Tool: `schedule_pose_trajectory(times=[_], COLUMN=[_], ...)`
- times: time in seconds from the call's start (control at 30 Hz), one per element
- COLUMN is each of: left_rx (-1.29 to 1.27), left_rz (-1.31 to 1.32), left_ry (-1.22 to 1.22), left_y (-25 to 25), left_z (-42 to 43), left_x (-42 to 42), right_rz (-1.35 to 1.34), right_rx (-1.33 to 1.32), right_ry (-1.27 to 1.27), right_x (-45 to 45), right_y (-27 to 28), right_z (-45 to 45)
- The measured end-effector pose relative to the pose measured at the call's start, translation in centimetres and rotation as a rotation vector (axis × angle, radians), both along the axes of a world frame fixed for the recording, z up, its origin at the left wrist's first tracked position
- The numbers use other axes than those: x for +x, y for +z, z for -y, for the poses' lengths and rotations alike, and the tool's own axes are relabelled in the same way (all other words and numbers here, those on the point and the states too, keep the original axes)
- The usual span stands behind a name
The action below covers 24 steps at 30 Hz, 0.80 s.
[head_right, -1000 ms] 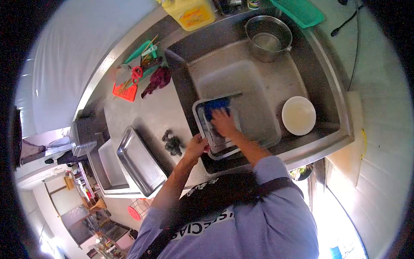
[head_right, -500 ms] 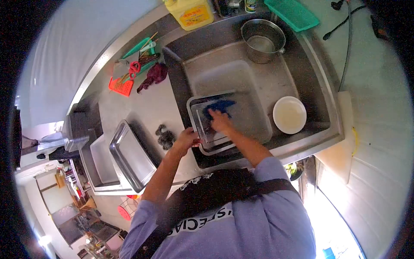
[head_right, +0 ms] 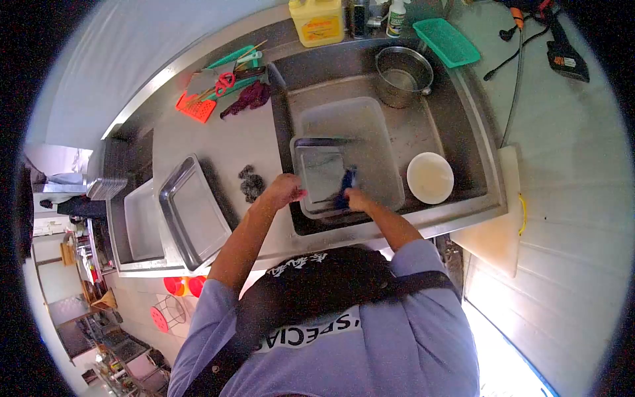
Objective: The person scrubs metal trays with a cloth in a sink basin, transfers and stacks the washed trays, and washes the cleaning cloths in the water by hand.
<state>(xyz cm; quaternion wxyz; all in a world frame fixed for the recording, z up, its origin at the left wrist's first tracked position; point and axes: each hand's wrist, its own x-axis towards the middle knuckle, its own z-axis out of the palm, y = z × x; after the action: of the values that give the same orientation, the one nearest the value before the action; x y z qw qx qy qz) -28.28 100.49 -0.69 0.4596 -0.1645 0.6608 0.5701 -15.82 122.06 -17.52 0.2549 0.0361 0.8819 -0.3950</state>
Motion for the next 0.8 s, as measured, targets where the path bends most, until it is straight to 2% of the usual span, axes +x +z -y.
schedule_pose_trajectory(times=[0.1,0.13,0.2,0.27,0.33,0.43,0.47,0.6,0.7,0.8], left_rx=[0.063,0.076,0.063,0.010,-0.031,-0.025,-0.008,0.029,0.024,0.074], left_rz=[0.008,0.003,-0.044,-0.124,-0.170,-0.165,-0.149,-0.105,-0.146,-0.166], left_ry=[0.017,0.008,-0.006,-0.013,-0.046,-0.009,0.019,0.042,0.114,0.158], left_y=[0.9,0.5,0.1,-0.2,1.4,3.5,3.7,2.7,2.2,2.1], left_z=[-0.1,0.1,0.1,-0.3,-0.7,-1.3,-1.6,-1.6,-1.9,-2.3], left_x=[0.1,-0.1,-0.2,-0.1,0.3,0.7,0.8,1.7,2.4,2.0], right_rz=[0.152,0.182,0.237,0.086,0.119,-0.210,-0.116,-0.036,-0.096,0.087], right_rx=[0.143,0.018,-0.230,-0.409,-0.779,-0.523,-0.536,-0.323,0.006,0.175], right_ry=[-0.091,-0.091,-0.098,-0.082,-0.192,0.074,0.095,0.205,0.215,0.248], right_x=[-1.5,-1.9,-3.2,-4.0,-4.4,-4.2,-3.8,-2.9,-2.3,-1.5], right_y=[-3.0,-1.6,5.1,10.3,12.0,11.0,9.9,9.1,3.7,-0.5], right_z=[-1.5,-1.3,0.0,2.1,3.8,4.6,4.3,1.8,-1.2,-5.2])
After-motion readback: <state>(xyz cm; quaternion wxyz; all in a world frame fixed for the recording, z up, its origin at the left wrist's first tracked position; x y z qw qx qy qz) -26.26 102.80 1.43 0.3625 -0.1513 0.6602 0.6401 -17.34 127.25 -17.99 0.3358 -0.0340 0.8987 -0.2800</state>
